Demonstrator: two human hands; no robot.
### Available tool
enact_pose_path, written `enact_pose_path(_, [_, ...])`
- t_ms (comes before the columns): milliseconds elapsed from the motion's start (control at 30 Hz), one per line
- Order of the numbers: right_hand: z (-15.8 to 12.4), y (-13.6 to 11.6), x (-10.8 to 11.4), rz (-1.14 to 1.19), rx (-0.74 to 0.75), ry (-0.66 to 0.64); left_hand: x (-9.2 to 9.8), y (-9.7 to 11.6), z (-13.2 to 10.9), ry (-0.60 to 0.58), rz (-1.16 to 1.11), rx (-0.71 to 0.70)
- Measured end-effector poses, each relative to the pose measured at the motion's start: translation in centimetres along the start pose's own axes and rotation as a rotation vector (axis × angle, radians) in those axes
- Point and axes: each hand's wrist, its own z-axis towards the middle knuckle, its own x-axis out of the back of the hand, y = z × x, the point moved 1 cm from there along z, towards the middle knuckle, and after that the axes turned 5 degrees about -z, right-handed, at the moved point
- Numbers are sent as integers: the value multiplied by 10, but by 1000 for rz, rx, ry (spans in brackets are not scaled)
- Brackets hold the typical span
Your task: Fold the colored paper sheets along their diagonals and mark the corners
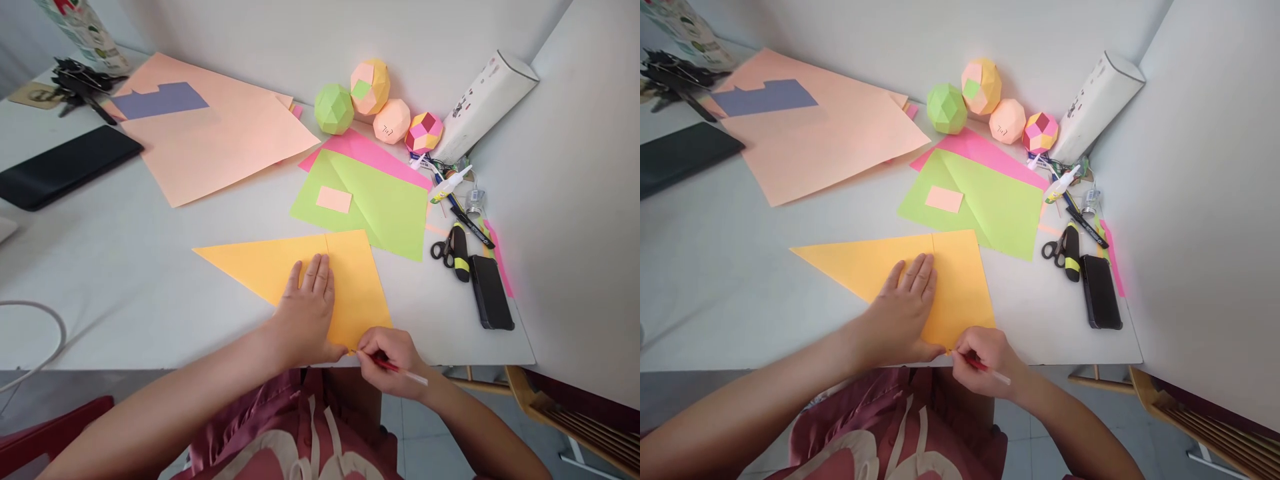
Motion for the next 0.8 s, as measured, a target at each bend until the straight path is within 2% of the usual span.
enact_pose_path(200, [2, 2, 1, -18, 32, -75, -4, 0, 1, -56, -37, 19])
enact_pose_path(433, [3, 3, -1, -1, 29, -80, -9, -4, 1, -28, -41, 2])
enact_pose_path(667, [2, 4, -2, -1, 17, -92, -5, -2, 2, -86, -31, 20])
enact_pose_path(800, [1, 5, -2, 10, 18, -91, -8, -3, 2, -66, -29, 22])
